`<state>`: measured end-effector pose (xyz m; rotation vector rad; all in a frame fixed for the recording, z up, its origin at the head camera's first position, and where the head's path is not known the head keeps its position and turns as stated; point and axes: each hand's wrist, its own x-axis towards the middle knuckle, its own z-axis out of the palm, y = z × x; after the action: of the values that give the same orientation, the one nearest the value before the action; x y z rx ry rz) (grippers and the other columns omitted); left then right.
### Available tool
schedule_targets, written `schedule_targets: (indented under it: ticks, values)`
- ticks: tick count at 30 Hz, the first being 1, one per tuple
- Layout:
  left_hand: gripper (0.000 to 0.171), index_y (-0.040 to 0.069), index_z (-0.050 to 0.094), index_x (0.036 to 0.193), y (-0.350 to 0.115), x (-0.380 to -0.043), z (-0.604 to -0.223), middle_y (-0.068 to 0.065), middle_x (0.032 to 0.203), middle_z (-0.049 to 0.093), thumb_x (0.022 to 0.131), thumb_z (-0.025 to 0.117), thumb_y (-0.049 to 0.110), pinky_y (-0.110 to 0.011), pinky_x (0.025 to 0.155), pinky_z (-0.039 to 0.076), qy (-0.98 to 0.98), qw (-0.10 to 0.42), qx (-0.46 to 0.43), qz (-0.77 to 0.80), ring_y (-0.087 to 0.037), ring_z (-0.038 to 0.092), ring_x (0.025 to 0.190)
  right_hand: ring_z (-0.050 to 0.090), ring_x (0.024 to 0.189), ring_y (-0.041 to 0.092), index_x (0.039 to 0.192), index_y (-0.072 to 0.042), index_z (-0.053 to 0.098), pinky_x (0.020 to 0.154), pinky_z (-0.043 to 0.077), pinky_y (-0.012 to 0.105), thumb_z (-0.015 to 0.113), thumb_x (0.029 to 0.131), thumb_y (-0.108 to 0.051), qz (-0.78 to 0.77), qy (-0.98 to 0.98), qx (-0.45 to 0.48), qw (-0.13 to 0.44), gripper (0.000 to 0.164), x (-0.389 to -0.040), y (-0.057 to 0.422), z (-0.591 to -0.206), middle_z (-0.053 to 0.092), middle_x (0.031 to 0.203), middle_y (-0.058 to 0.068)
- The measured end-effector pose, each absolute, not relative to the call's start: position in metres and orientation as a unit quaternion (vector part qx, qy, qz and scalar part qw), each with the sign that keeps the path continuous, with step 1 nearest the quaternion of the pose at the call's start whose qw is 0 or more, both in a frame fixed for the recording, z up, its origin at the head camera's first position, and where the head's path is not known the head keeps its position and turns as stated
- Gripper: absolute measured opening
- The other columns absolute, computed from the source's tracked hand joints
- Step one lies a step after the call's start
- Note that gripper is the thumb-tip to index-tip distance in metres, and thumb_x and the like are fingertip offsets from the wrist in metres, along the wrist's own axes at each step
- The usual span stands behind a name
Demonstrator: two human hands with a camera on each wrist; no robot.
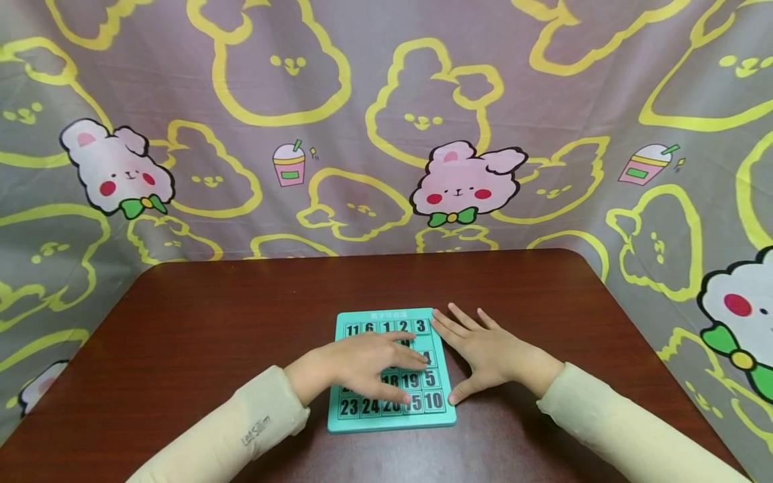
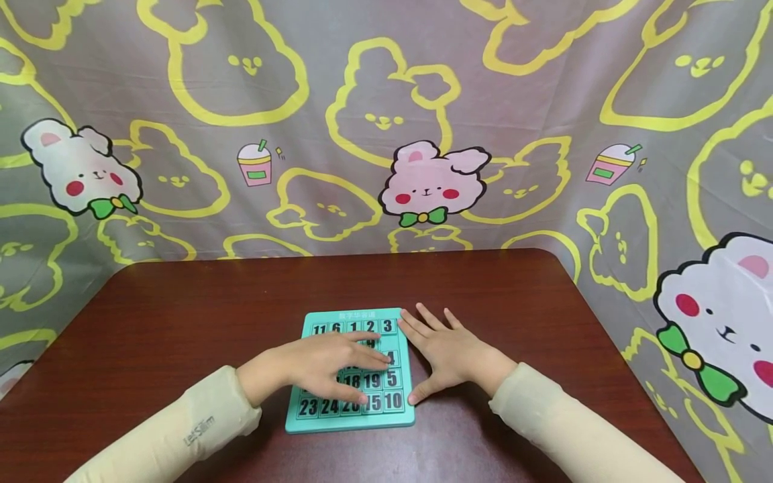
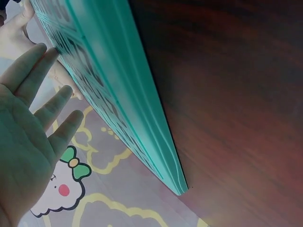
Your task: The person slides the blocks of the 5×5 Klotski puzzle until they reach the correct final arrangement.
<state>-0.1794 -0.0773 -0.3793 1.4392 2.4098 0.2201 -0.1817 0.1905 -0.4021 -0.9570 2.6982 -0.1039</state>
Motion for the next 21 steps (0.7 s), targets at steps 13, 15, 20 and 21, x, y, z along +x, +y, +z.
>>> schedule_targets:
  ticks: [13,15,20,21]
  values:
    - [0.060,0.029,0.052,0.146,-0.079,-0.188,-0.380,0.017,0.153,0.044,0.094,0.055,0.060,-0.058,0.115,0.035,0.853,0.174,0.483,0.088,-0.020,0.025,0.153,0.002,0.156,0.035,0.161,-0.015,0.012,0.117,0.008,0.071,0.059,0.062,-0.090,-0.045,0.932,-0.333,0.139,0.134,-0.181,0.191,-0.402,0.005,0.169,0.002]
    - [0.060,0.029,0.051,0.146,-0.080,-0.190,-0.381,0.017,0.154,0.043,0.094,0.055,0.059,-0.058,0.115,0.034,0.856,0.176,0.478,0.090,-0.021,0.025,0.153,0.002,0.156,0.035,0.161,-0.016,0.011,0.117,0.008,0.070,0.059,0.061,-0.091,-0.043,0.933,-0.331,0.138,0.134,-0.182,0.191,-0.402,0.005,0.169,0.001]
    - [0.061,0.027,0.050,0.147,-0.081,-0.194,-0.382,0.016,0.155,0.042,0.095,0.055,0.059,-0.052,0.118,0.033,0.859,0.171,0.474,0.090,-0.023,0.025,0.153,0.000,0.156,0.033,0.161,-0.018,0.010,0.118,0.008,0.069,0.059,0.060,-0.091,-0.038,0.934,-0.327,0.140,0.134,-0.182,0.190,-0.403,0.003,0.169,-0.002]
    - [0.061,0.027,0.050,0.147,-0.081,-0.195,-0.383,0.016,0.155,0.042,0.095,0.056,0.058,-0.051,0.118,0.033,0.859,0.169,0.475,0.090,-0.024,0.025,0.153,0.000,0.156,0.032,0.161,-0.018,0.010,0.118,0.008,0.069,0.058,0.060,-0.091,-0.038,0.934,-0.327,0.141,0.134,-0.182,0.190,-0.403,0.003,0.169,-0.002]
